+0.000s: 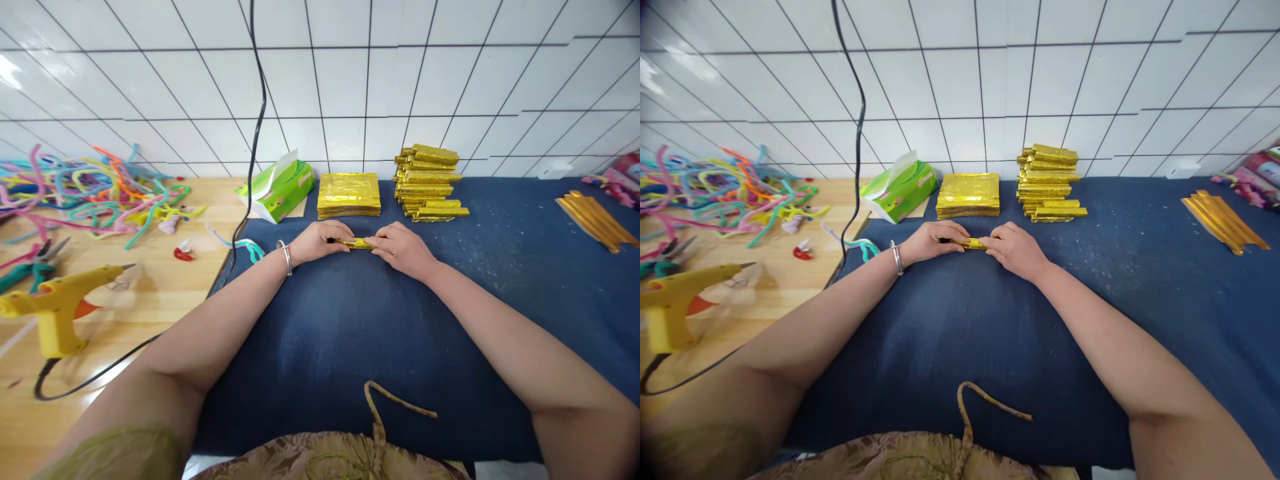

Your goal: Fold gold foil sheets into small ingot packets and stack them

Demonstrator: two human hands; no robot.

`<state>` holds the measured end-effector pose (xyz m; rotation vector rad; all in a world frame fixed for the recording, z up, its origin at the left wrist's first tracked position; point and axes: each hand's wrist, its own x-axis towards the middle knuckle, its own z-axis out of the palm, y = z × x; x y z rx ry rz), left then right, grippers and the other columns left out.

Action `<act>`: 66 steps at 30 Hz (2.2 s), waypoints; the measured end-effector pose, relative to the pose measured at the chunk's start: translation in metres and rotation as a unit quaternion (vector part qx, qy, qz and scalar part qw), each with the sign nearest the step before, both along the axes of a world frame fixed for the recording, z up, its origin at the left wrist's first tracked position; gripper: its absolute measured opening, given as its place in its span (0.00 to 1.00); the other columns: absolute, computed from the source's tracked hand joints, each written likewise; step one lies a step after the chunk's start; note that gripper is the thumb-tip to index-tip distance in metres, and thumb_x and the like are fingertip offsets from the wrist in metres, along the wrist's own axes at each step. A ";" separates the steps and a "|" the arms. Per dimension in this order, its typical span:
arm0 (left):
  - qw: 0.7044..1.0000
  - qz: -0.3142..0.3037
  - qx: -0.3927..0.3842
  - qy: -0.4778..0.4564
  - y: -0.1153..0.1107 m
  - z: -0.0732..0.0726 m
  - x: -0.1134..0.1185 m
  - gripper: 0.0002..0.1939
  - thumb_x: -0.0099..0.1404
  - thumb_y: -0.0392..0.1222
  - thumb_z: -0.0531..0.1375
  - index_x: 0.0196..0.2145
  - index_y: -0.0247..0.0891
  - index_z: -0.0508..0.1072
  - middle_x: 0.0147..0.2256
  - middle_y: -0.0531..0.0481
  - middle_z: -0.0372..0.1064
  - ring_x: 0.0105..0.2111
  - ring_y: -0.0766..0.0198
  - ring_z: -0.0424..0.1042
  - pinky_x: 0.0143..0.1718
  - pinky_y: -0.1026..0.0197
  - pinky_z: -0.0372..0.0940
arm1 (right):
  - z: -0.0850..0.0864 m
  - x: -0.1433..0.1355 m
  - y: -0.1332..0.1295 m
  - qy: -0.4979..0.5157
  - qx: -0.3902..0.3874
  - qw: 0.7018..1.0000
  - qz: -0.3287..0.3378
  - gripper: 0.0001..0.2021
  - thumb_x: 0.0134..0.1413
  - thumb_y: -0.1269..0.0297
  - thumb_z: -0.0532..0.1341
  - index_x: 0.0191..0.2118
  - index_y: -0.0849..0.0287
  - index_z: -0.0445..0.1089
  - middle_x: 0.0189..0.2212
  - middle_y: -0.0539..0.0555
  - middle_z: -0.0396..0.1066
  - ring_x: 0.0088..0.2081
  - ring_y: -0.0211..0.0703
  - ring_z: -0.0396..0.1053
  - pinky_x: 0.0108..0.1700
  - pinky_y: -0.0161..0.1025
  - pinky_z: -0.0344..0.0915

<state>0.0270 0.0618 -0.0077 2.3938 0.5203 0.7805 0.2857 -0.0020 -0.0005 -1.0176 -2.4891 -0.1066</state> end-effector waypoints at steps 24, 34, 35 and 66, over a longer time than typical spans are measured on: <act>1.000 0.013 -0.001 0.013 -0.005 0.003 0.000 0.12 0.58 0.44 0.64 0.39 0.37 0.75 0.39 0.46 0.73 0.40 0.64 0.71 0.45 0.59 0.66 | 0.000 -0.001 0.000 0.020 0.010 1.000 0.007 0.11 0.61 0.66 0.54 0.46 0.57 0.70 0.39 0.57 0.71 0.43 0.47 0.64 0.45 0.45 0.62; 1.000 0.016 -0.005 0.016 -0.006 0.005 0.001 0.08 0.59 0.44 0.63 0.33 0.36 0.75 0.38 0.46 0.73 0.39 0.64 0.72 0.45 0.60 0.66 | 0.000 -0.003 -0.001 0.012 0.006 1.000 0.003 0.10 0.61 0.64 0.53 0.42 0.58 0.70 0.38 0.57 0.71 0.42 0.46 0.64 0.45 0.44 0.61; 1.000 0.018 -0.003 0.018 -0.006 0.005 0.001 0.08 0.59 0.44 0.63 0.34 0.36 0.75 0.38 0.46 0.73 0.39 0.64 0.72 0.45 0.60 0.66 | 0.000 -0.003 -0.001 0.013 0.005 1.000 0.002 0.09 0.61 0.65 0.53 0.41 0.58 0.70 0.38 0.57 0.71 0.42 0.46 0.64 0.45 0.44 0.61; 0.999 0.046 0.017 0.015 -0.008 0.003 0.003 0.06 0.61 0.41 0.61 0.33 0.36 0.76 0.38 0.47 0.74 0.38 0.65 0.72 0.44 0.60 0.66 | 0.001 -0.002 -0.001 0.057 -0.037 0.997 -0.032 0.04 0.58 0.63 0.58 0.33 0.57 0.66 0.36 0.54 0.71 0.38 0.44 0.65 0.43 0.42 0.60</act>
